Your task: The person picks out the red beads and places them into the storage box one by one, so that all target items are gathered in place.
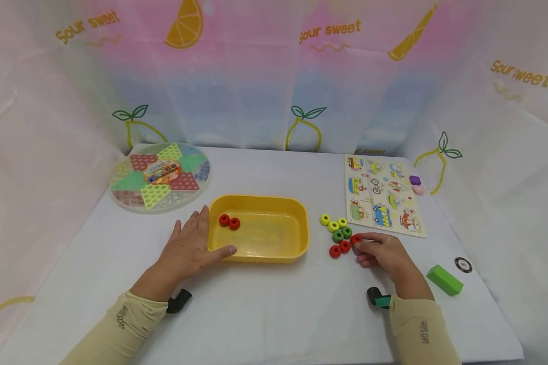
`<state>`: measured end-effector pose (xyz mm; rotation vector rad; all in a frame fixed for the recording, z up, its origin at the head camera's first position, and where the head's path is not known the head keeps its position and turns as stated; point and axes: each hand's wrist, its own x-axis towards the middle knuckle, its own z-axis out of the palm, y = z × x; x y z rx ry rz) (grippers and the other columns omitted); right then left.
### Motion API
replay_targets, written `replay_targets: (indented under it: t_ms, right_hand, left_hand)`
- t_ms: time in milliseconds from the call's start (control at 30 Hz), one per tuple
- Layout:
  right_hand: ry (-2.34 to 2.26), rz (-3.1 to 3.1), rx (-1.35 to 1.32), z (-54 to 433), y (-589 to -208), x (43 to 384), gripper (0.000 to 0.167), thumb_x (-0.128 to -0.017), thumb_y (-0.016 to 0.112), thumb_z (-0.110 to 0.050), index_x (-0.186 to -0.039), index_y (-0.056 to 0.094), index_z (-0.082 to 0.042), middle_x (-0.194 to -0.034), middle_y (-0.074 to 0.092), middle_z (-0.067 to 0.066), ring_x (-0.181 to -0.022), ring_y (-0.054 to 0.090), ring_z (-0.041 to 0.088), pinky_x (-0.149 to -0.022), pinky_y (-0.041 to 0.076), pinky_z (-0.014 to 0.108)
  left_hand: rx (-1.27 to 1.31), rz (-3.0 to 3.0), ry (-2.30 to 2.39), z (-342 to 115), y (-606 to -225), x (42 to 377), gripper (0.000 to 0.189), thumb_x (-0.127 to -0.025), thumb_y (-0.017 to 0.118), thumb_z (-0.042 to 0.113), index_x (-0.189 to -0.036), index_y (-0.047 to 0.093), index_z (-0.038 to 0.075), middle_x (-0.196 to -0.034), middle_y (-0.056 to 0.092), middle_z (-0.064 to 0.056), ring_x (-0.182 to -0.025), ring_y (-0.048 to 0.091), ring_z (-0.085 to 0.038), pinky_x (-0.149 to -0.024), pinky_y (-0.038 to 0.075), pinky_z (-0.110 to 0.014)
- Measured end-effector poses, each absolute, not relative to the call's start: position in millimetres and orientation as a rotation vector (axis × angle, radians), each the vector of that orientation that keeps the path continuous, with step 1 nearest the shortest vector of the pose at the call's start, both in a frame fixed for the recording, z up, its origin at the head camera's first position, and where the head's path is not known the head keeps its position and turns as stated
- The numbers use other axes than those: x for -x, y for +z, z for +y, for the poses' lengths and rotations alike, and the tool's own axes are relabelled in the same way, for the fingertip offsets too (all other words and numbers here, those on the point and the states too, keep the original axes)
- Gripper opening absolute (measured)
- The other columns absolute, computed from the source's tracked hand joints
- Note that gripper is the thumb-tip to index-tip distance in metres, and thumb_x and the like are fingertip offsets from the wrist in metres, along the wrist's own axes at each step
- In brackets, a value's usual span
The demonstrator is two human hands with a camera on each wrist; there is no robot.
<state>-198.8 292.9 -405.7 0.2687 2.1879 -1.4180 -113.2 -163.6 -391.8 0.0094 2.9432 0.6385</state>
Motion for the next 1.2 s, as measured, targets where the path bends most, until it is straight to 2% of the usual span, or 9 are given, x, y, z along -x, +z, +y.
replay_targets:
  t_ms: [300,567,833,1067,1200]
  right_hand:
    - [-1.463,2.245,-0.170,285,-375,210,0.062,-0.106,0.063,-0.029,-0.157,0.043,0.000,-0.099,0.077,-0.004,-0.083,0.075,0.011,-0.080,0.063,0.024]
    - [-1.457,2.240,-0.074,232,-357,221,0.054,-0.104,0.065,-0.023,-0.152,0.051,-0.002,-0.096,0.077,-0.002,-0.078,0.073,0.013,-0.080,0.063,0.025]
    - [-1.497,2.214,-0.011,179,-347,231,0.048,-0.100,0.073,-0.021,-0.143,0.061,-0.005,-0.108,0.077,0.009,-0.077,0.074,0.016,-0.080,0.064,0.029]
    - [-1.534,2.138,0.095,127,-347,237,0.042,-0.097,0.076,-0.014,-0.136,0.066,-0.003,-0.102,0.077,0.011,-0.074,0.074,0.016,-0.077,0.065,0.029]
    - [-1.510,2.114,0.121,100,-349,240,0.038,-0.096,0.076,-0.013,-0.133,0.069,-0.006,-0.111,0.077,0.018,-0.074,0.075,0.018,-0.077,0.065,0.032]
  left_hand:
    - [-0.014,2.947,0.644,-164,-390,113,0.130,-0.086,0.060,0.081,-0.164,0.007,-0.008,-0.171,0.021,-0.028,-0.161,0.017,-0.046,-0.128,0.004,-0.068]
    - [-0.023,2.947,0.654,-165,-390,112,0.130,-0.086,0.061,0.081,-0.164,0.007,-0.009,-0.171,0.020,-0.028,-0.160,0.018,-0.046,-0.128,0.005,-0.068]
    - [-0.039,2.956,0.645,-164,-392,112,0.129,-0.087,0.060,0.080,-0.164,0.006,-0.008,-0.172,0.019,-0.028,-0.160,0.018,-0.046,-0.128,0.005,-0.069]
    - [-0.033,2.942,0.640,-165,-391,115,0.130,-0.087,0.058,0.082,-0.165,0.004,-0.007,-0.173,0.015,-0.027,-0.161,0.016,-0.046,-0.128,0.004,-0.069]
    - [-0.028,2.940,0.636,-164,-391,117,0.132,-0.085,0.056,0.085,-0.165,0.004,-0.007,-0.173,0.016,-0.027,-0.161,0.016,-0.046,-0.128,0.004,-0.068]
